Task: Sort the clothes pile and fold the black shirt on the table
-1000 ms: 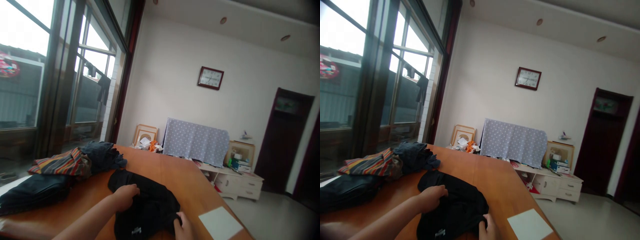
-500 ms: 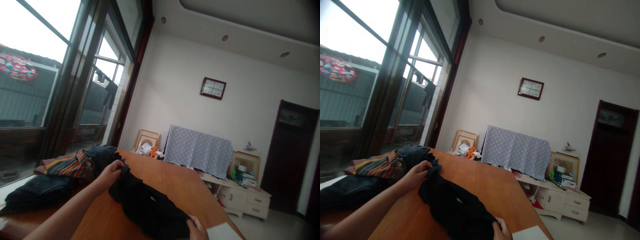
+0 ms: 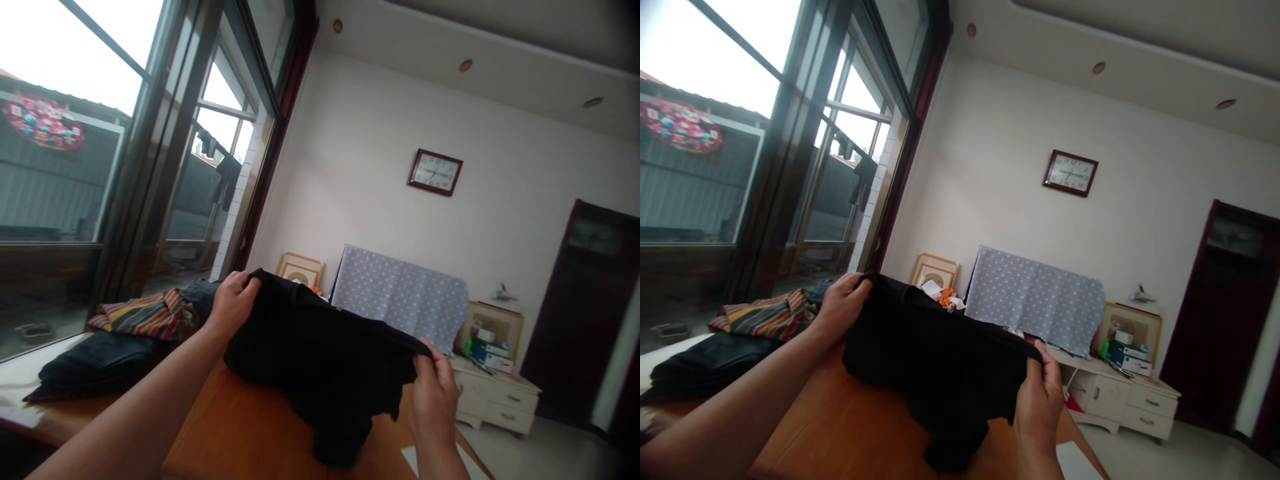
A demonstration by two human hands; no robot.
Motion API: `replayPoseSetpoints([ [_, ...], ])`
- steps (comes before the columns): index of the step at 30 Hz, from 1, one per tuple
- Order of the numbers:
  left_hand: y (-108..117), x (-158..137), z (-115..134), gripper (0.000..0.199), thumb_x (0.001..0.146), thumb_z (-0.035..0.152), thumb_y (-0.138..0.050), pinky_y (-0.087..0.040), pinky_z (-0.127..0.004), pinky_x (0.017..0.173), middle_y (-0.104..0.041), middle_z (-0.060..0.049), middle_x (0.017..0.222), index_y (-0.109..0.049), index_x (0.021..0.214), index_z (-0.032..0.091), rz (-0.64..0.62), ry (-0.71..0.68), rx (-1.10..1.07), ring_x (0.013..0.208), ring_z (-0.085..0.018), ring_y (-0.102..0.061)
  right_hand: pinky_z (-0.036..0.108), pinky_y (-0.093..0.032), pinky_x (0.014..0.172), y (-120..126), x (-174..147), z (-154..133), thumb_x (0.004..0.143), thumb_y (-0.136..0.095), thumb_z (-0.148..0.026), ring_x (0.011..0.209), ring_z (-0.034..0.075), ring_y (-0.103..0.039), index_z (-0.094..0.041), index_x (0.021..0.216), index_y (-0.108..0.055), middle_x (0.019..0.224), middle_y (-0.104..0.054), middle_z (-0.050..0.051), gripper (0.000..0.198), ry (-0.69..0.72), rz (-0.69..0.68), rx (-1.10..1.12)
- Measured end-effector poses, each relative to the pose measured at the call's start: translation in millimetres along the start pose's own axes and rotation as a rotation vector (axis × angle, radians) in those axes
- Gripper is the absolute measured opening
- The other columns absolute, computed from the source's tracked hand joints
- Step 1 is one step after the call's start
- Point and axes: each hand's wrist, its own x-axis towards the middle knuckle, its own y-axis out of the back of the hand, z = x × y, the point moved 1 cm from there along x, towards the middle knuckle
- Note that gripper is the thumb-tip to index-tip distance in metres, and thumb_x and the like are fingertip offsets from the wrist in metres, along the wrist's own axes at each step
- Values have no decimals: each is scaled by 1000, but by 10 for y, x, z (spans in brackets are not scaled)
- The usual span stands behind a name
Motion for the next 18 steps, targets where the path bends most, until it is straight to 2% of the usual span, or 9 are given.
replayPoseSetpoints([
  [2,4,23,135,32,96,39,-45,-42,-27,73,-56,-1,79,-60,75,19,96,-31,-28,78,-16,-55,42,-38,112,-7,36,-110,88,-56,-46,129,26,-54,-23,128,-64,138,-61,7,46,127,22,-79],
  [3,-14,22,169,31,96,37,-44,-42,-27,73,-55,-1,79,-58,74,19,79,-46,-28,78,-16,-54,43,-36,112,-9,48,-124,89,-55,-45,129,26,-54,-23,127,-64,138,-61,7,46,134,3,-99],
  [6,-106,-19,136,27,93,32,-47,-42,-27,71,-55,-1,76,-58,73,19,-77,-33,-15,75,-16,-54,42,-43,105,0,74,-33,87,-56,-46,118,27,-61,-19,121,-68,122,-70,8,45,-6,-86,-85],
  [7,-133,-40,99,24,93,31,-47,-42,-28,73,-57,-1,77,-60,76,19,-86,-15,-13,77,-17,-55,41,-45,102,13,78,20,86,-57,-47,114,27,-63,-19,119,-69,117,-72,8,45,-48,-93,-75],
  [11,-210,-150,-54,21,93,30,-46,-44,-31,87,-61,-5,95,-64,95,20,43,-8,3,93,-20,-58,36,-45,100,77,72,235,85,-58,-49,115,25,-61,-22,119,-68,119,-71,5,45,1,-46,-131],
  [13,-278,-225,-138,17,90,26,-48,-45,-31,88,-59,-6,99,-64,95,19,-44,-29,48,94,-21,-58,36,-46,97,87,60,359,83,-57,-50,110,26,-63,-20,115,-70,113,-73,6,46,-20,-120,-189],
  [16,-398,-358,-315,12,82,19,-52,-45,-31,83,-57,-6,97,-63,88,19,-277,1,143,90,-20,-59,36,-49,87,94,37,576,78,-58,-53,95,28,-67,-16,103,-73,96,-75,7,47,-145,-277,-236],
  [18,-439,-437,-430,10,80,20,-54,-44,-30,80,-57,-6,96,-61,87,19,-322,41,199,89,-20,-59,36,-49,86,113,21,705,76,-58,-55,95,29,-67,-16,100,-73,95,-75,8,48,-168,-262,-259],
])
